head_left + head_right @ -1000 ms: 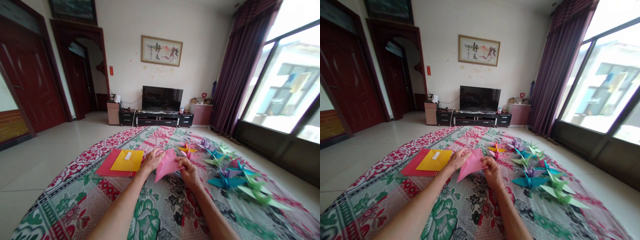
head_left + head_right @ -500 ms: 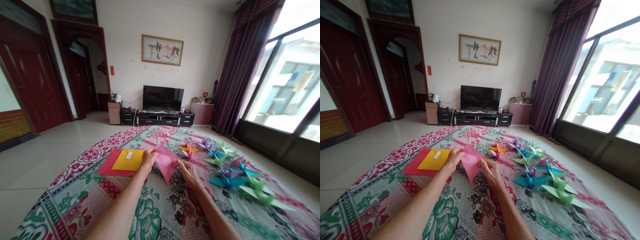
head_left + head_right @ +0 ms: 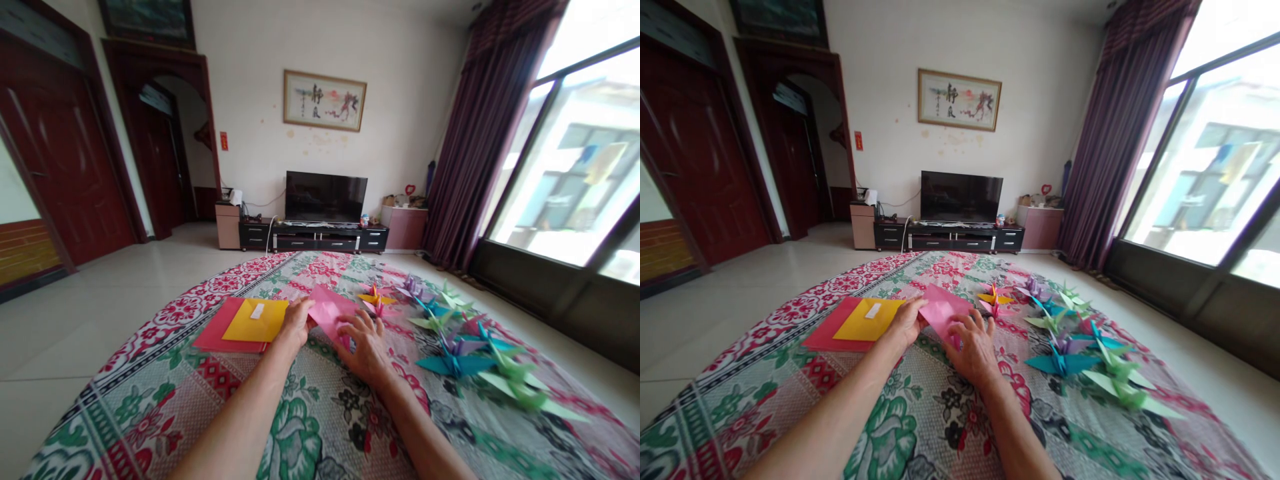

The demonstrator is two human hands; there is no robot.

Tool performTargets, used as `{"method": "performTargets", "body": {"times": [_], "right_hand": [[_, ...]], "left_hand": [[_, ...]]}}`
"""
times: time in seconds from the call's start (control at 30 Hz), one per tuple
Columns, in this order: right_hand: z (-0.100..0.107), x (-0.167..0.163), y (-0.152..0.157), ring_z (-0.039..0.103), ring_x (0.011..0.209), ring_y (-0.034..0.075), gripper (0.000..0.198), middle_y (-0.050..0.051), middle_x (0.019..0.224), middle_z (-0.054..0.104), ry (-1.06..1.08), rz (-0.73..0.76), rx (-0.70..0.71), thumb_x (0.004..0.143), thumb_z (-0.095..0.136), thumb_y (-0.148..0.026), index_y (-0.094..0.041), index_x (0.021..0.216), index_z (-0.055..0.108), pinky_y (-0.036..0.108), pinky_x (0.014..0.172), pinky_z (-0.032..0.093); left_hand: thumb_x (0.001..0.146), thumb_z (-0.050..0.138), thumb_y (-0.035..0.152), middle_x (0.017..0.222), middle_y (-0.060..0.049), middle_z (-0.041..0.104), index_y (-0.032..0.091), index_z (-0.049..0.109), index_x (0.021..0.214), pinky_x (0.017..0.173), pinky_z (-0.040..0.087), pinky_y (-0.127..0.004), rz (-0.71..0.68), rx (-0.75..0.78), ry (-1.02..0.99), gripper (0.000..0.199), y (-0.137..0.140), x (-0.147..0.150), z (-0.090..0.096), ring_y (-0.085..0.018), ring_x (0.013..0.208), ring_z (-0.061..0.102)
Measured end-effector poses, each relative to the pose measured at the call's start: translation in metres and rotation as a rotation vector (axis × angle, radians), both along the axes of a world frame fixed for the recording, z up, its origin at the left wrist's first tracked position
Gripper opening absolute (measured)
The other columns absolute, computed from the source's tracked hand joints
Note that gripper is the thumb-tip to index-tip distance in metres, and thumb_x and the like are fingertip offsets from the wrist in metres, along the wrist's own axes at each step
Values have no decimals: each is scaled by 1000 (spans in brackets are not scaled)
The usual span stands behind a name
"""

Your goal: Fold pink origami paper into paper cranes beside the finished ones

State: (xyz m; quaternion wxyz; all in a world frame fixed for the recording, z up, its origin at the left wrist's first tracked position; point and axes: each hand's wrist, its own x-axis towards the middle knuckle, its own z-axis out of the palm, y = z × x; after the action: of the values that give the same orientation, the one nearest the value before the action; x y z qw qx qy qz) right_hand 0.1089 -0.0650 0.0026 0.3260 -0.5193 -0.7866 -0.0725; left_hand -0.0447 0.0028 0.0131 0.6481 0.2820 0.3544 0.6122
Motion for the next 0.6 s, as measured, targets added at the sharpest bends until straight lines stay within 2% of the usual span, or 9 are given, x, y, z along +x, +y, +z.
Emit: {"method": "performTargets", "body": {"times": [0.17, 0.3, 0.43, 0.53, 0.6], "right_hand": [[-1, 1, 2, 40, 113, 24, 8, 2, 103, 62, 3, 11, 48, 74, 54, -20, -24, 77, 60, 48, 96, 17], [-2, 6, 3, 43, 109, 23, 12, 2, 96, 63, 18, -18, 81, 74, 51, -15, -23, 74, 60, 44, 95, 20], [-2, 10, 3, 45, 107, 23, 14, 2, 95, 64, 29, -38, 92, 73, 49, -13, -23, 70, 59, 43, 94, 22], [-3, 10, 3, 45, 108, 24, 16, 4, 97, 63, 59, -63, 72, 74, 48, -14, -23, 82, 59, 44, 93, 23], [-5, 7, 4, 44, 110, 26, 28, 6, 101, 63, 72, -88, 60, 73, 50, -16, -23, 99, 56, 47, 94, 23]], "left_hand": [[49, 60, 17, 54, 3, 55, 14, 55, 69, 49, 40, -19, -13, 79, -16, 21, 2, -3, 0, -9, 50, 52], [49, 57, 17, 50, 5, 51, 14, 55, 71, 46, 36, -17, -15, 142, 62, 22, 0, -7, 2, -8, 47, 49], [50, 55, 18, 46, 8, 46, 15, 52, 69, 44, 32, -16, 28, 143, 156, 19, -1, -10, 3, -5, 41, 43], [49, 56, 17, 44, 9, 42, 15, 50, 65, 42, 30, -16, 51, 138, 195, 17, 1, -9, -1, -4, 38, 39], [49, 57, 18, 43, 9, 41, 15, 49, 61, 42, 30, -16, 48, 148, 199, 16, 1, -7, -3, -4, 38, 37]]}}
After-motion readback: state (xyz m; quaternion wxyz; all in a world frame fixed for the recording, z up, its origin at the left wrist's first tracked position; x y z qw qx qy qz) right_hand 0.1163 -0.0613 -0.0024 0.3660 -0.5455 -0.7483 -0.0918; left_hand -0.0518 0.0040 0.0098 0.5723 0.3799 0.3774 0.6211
